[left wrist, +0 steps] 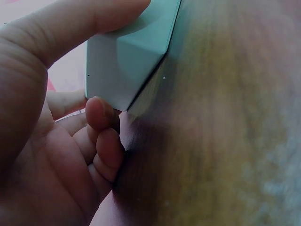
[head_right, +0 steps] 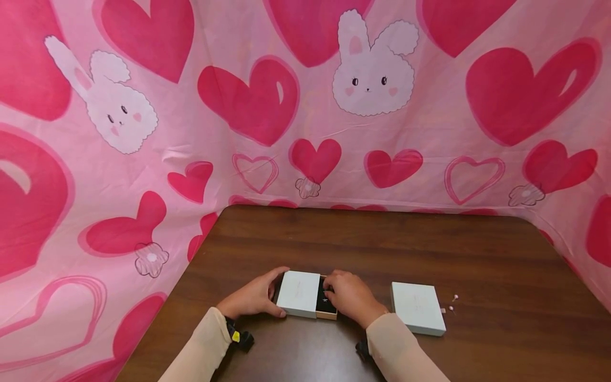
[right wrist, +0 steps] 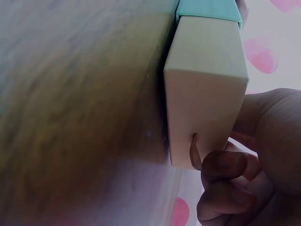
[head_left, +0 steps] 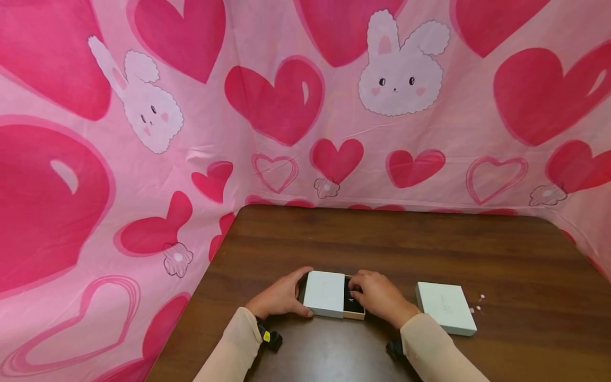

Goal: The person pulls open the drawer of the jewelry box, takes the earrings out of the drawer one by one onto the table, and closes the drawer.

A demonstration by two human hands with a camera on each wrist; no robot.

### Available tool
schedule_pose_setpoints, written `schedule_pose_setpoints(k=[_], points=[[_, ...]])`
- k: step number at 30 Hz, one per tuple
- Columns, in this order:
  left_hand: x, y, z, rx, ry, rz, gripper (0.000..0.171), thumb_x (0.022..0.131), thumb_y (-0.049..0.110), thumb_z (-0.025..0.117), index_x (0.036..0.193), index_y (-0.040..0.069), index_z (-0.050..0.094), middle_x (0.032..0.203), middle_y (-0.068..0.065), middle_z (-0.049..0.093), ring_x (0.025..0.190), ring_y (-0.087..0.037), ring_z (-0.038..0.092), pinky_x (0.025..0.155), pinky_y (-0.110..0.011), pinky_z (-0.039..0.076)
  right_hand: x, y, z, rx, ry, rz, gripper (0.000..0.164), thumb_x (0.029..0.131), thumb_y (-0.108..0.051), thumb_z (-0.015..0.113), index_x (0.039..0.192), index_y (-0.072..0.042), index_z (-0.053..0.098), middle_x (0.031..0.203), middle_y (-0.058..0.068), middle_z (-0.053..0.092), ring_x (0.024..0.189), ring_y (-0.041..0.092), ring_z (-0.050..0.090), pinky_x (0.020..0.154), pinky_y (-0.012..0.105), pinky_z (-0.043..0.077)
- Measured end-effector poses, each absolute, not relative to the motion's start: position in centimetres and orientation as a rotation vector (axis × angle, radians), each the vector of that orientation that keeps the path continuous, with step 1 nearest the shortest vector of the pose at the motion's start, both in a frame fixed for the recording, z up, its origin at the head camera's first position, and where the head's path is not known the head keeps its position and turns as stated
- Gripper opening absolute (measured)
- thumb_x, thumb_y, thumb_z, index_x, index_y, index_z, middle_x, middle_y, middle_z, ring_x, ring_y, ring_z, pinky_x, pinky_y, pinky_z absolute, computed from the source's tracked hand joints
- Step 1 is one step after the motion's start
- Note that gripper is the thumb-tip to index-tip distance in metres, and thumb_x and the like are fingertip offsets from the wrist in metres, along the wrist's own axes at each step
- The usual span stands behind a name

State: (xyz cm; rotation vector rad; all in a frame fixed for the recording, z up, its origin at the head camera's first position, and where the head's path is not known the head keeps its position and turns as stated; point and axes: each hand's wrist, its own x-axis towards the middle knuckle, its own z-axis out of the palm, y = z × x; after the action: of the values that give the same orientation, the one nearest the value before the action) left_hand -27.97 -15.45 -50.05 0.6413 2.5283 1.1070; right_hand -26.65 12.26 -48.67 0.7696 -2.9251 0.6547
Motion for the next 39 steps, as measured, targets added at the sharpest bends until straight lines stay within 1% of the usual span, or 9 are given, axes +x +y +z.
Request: schedule_pose_setpoints(k=[8,15,19,23,30,33,39], points=[[-27.95,-15.38,-49.99,0.643,2.541,1.095,0.101,0.064,0.035,0.092,0.147,0.019,0.036,0.129,0.006,0.047,0.110,-0.015,0.047,0.100,-0.042,0.040,-26.61,12.16,-48.54,0.773,-2.937,0.658,0.009,0.085,-0.016,0.076,0.088,-0.019,0.068,0.085,-0.011,0.054,0.074,0.010,0.052,0.071,0.035,0.049],[-27.82,-15.35,-49.75,0.621,2.528,1.106,0.101,0.064,0.034,0.092,0.147,0.019,0.035,0.128,0.006,0.047,0.110,-0.016,0.047,0.100,-0.042,0.040,-26.62,12.20,-48.59,0.788,-2.933,0.652,0.011,0.085,-0.017,0.076,0.085,-0.020,0.065,0.084,-0.011,0.053,0.072,0.009,0.050,0.069,0.034,0.048],[-27.83,-15.34,-49.76,0.621,2.531,1.102,0.100,0.065,0.034,0.091,0.147,0.020,0.035,0.129,0.006,0.047,0.111,-0.016,0.046,0.100,-0.042,0.039,-26.67,12.16,-48.51,0.759,-2.957,0.675,0.009,0.085,-0.018,0.076,0.092,-0.017,0.069,0.087,-0.009,0.055,0.075,0.011,0.052,0.073,0.037,0.049],[-27.92,-15.36,-49.86,0.631,2.534,1.097,0.100,0.065,0.035,0.091,0.146,0.020,0.035,0.129,0.006,0.047,0.111,-0.015,0.046,0.100,-0.042,0.040,-26.73,12.14,-48.45,0.747,-2.973,0.678,0.013,0.086,-0.019,0.076,0.097,-0.015,0.072,0.089,-0.008,0.057,0.079,0.013,0.055,0.076,0.038,0.050],[-28.00,-15.32,-50.03,0.639,2.522,1.116,0.098,0.065,0.035,0.091,0.146,0.022,0.036,0.126,0.008,0.048,0.110,-0.015,0.047,0.098,-0.042,0.041,-26.80,12.10,-48.55,0.803,-2.958,0.634,0.007,0.086,-0.015,0.075,0.089,-0.017,0.070,0.085,-0.008,0.055,0.079,0.015,0.056,0.074,0.038,0.049],[-28.00,-15.32,-50.07,0.631,2.517,1.124,0.099,0.065,0.035,0.091,0.146,0.022,0.036,0.127,0.008,0.048,0.111,-0.015,0.046,0.099,-0.043,0.040,-26.76,12.04,-48.48,0.797,-2.979,0.634,0.007,0.087,-0.016,0.074,0.088,-0.017,0.068,0.086,-0.008,0.054,0.077,0.013,0.055,0.073,0.038,0.048],[-27.97,-15.34,-49.98,0.615,2.507,1.127,0.100,0.065,0.035,0.091,0.147,0.019,0.035,0.132,0.005,0.047,0.115,-0.017,0.046,0.102,-0.047,0.038,-26.66,12.06,-48.37,0.804,-2.990,0.645,0.009,0.088,-0.016,0.073,0.088,-0.017,0.064,0.086,-0.009,0.052,0.075,0.012,0.052,0.070,0.036,0.047]])
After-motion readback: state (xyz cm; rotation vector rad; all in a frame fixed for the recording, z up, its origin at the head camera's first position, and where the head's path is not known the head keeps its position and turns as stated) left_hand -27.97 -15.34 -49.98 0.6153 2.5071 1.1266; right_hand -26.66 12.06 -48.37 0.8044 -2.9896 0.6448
